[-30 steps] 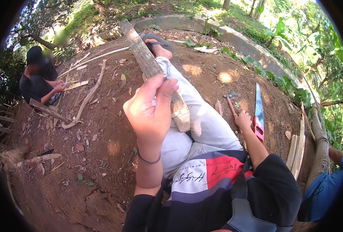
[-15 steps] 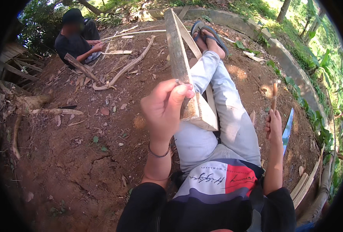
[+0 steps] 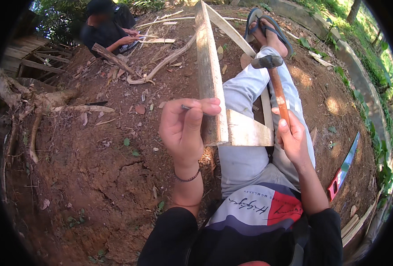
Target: The person assembles a wooden frame by positioning wooden slats and hammering nails into the joints to secure them.
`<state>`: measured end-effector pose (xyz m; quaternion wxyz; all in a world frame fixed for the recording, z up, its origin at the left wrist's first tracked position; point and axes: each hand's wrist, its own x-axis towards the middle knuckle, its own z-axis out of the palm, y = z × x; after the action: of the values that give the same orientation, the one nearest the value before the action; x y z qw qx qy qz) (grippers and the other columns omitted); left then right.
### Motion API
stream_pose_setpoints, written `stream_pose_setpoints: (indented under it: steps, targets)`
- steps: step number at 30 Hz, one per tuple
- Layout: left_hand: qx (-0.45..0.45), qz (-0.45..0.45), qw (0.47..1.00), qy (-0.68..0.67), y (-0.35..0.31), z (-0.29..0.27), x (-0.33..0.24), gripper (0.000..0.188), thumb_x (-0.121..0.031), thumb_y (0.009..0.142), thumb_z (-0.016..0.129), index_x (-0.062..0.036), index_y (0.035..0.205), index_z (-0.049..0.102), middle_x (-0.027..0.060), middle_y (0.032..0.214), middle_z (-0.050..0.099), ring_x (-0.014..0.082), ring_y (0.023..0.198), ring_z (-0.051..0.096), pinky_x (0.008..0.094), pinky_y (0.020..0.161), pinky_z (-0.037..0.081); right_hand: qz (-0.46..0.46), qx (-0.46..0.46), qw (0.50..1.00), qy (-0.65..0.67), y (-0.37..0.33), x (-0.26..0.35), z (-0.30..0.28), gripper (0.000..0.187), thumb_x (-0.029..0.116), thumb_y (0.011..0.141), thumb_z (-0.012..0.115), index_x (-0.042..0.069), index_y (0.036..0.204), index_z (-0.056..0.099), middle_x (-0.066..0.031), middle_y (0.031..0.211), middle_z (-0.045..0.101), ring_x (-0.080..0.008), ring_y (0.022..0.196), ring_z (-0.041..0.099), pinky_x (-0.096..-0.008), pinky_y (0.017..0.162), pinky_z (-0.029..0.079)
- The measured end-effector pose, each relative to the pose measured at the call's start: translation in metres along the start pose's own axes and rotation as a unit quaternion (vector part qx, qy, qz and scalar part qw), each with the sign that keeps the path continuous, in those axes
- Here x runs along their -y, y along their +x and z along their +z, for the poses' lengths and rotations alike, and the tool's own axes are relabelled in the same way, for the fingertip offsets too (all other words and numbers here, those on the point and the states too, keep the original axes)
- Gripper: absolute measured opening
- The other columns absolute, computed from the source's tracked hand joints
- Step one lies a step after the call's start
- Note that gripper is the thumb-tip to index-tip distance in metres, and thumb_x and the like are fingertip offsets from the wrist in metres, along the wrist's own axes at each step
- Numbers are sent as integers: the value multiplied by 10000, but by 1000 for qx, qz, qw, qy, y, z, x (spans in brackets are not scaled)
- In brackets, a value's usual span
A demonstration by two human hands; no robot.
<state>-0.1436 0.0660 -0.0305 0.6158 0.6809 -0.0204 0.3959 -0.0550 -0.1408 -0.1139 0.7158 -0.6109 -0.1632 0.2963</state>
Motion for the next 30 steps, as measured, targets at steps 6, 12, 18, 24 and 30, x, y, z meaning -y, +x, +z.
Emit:
stream_pose_setpoints:
  steps: [6, 12, 18, 24, 30]
  targets:
    - [41, 45, 997, 50, 7, 16, -1, 119, -90, 949, 546, 18, 961, 497, 146, 821, 684, 225, 817, 682, 360, 791, 549, -15, -59, 996, -60, -9, 7, -13, 441, 380, 996, 448, 25, 1251, 512, 59, 645, 425, -28, 565, 418, -192, 532, 330]
    - [37, 3, 997, 75, 8, 39, -6, 88, -72, 961, 509, 8, 978, 476, 145, 774, 650, 230, 803, 665, 408, 815, 542, -50, -51, 992, -103, -14, 30, -34, 493, 408, 996, 432, 2, 1266, 508, 57, 638, 440, -22, 573, 423, -191, 544, 330]
    - [76, -28, 997, 18, 12, 58, -5, 52, -3, 936, 523, 29, 968, 496, 164, 828, 669, 228, 837, 669, 381, 822, 543, -59, -80, 983, -157, -25, 41, -49, 504, 416, 999, 415, 5, 1272, 517, 49, 635, 466, -24, 591, 439, -202, 558, 346]
    - [118, -41, 987, 100, 22, 69, -11, 88, 41, 862, 621, 51, 937, 577, 155, 876, 699, 149, 816, 673, 264, 750, 532, -181, -88, 955, -217, -39, 82, -75, 419, 271, 963, 534, 9, 1262, 404, -19, 746, 531, -67, 620, 480, -217, 563, 388]
    - [122, -46, 985, 116, 23, 80, -10, 98, 28, 834, 667, 50, 920, 624, 136, 854, 712, 105, 802, 666, 223, 704, 518, -201, 1, 862, -466, -62, 168, -84, 440, 346, 968, 493, -33, 1190, 521, -33, 656, 533, -102, 545, 494, -261, 503, 378]
